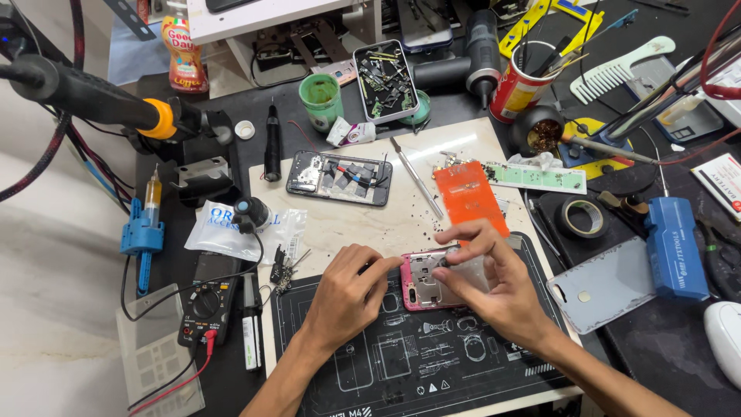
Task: The person disassembles a mobile phone using a screwdriver to remove screws from the internal frame, then pries the screen assembly away from the back casing by hand.
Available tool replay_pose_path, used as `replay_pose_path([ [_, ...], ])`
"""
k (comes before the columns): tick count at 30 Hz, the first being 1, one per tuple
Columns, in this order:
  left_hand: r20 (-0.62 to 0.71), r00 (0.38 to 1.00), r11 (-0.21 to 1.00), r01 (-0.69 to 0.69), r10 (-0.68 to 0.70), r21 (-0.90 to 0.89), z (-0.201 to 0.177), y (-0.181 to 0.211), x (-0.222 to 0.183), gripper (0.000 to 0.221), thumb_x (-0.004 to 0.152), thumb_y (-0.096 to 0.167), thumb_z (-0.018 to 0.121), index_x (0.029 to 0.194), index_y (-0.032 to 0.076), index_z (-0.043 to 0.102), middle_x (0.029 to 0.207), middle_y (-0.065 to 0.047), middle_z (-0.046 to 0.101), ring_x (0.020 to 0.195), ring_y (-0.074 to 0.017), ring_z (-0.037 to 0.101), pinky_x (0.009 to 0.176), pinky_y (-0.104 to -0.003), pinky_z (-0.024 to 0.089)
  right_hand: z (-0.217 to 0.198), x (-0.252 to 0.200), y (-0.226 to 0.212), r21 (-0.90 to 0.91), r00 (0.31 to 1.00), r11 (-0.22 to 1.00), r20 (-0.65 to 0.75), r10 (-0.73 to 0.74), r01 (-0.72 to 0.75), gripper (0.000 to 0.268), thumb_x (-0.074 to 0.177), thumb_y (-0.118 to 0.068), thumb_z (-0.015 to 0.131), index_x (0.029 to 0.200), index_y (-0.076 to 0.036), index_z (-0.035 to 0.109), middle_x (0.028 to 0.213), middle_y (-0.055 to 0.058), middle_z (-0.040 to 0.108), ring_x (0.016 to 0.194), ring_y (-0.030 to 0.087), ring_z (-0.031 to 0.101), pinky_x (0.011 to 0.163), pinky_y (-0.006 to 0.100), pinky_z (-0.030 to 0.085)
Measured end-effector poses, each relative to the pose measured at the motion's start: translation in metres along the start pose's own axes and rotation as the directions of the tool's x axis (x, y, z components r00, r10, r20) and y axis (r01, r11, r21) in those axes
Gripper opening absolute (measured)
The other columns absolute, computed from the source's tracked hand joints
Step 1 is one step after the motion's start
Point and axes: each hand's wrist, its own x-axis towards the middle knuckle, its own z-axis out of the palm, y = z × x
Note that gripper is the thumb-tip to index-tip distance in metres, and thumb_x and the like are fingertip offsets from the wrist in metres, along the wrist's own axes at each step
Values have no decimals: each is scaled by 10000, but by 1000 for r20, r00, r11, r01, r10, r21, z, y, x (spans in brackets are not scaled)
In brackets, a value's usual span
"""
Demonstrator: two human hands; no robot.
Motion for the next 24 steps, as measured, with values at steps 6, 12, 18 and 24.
replay_pose_path([
  [6,5,1000,1000,-14,13,0,-1,-1,1,347,775,-58,724,1109,34,714,911,-93,634,849,-259,623,789,-394,520,-4,2,-3,115,986,979,44,162,-166,214,930,71,583,1084,-74,609,1263,110,716,1212,171,674,968,288,550],
  [12,2,1000,1000,-18,18,-6,-2,2,2,350,778,-51,729,1119,26,713,909,-95,631,842,-258,622,781,-391,519,-3,2,0,-2,998,1000,55,26,-26,242,914,73,664,1119,-51,633,1214,145,684,1171,204,681,1045,334,518],
  [18,-8,999,999,-32,32,-14,-2,2,1,312,818,-11,749,1128,18,721,899,-95,650,819,-242,625,759,-373,522,-3,3,0,-23,998,998,30,53,-52,208,922,77,665,1095,-36,646,1167,139,637,1074,202,707,976,338,572],
  [24,10,999,999,-47,47,-10,3,-1,-2,266,878,98,784,1131,31,738,893,-94,678,791,-209,631,726,-355,537,-1,-3,-8,83,1000,996,-9,26,-25,222,980,86,576,1172,-24,563,1210,138,677,1188,248,701,1013,329,595],
])
